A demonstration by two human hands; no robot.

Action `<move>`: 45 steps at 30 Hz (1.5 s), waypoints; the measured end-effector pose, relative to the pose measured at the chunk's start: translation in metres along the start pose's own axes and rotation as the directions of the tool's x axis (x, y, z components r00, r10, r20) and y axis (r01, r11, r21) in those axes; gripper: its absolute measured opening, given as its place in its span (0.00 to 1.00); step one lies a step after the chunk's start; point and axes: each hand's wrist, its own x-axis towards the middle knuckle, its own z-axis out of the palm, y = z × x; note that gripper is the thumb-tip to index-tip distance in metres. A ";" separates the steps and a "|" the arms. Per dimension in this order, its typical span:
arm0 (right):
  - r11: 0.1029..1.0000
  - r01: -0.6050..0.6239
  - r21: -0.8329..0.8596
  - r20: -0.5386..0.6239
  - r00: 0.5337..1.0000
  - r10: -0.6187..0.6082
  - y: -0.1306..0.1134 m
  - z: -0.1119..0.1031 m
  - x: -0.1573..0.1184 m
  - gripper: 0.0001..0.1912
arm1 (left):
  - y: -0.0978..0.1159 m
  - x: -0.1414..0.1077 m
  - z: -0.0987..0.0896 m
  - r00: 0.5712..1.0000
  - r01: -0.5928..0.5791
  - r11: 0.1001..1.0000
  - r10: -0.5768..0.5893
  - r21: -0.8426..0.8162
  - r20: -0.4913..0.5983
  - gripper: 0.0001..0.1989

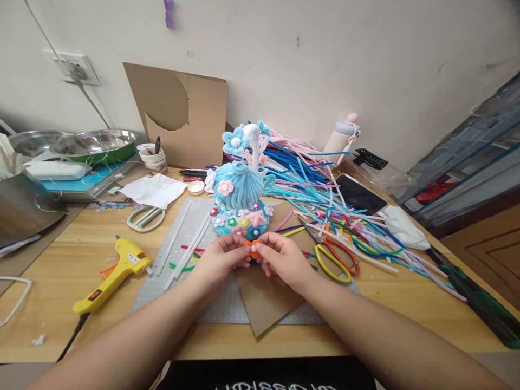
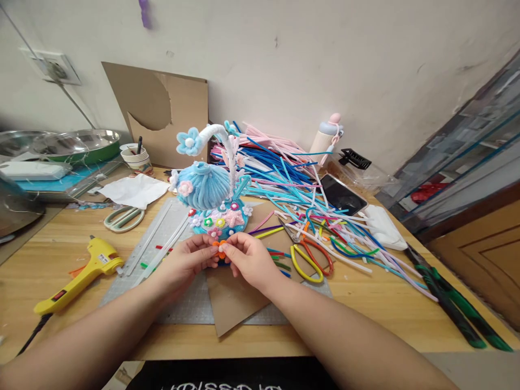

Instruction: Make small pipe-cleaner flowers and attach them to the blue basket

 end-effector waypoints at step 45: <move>0.732 0.325 -0.599 0.067 0.931 -0.358 -0.004 -0.005 -0.003 0.07 | -0.002 0.005 -0.007 0.999 -0.004 0.984 -0.002 0.176 0.035 0.18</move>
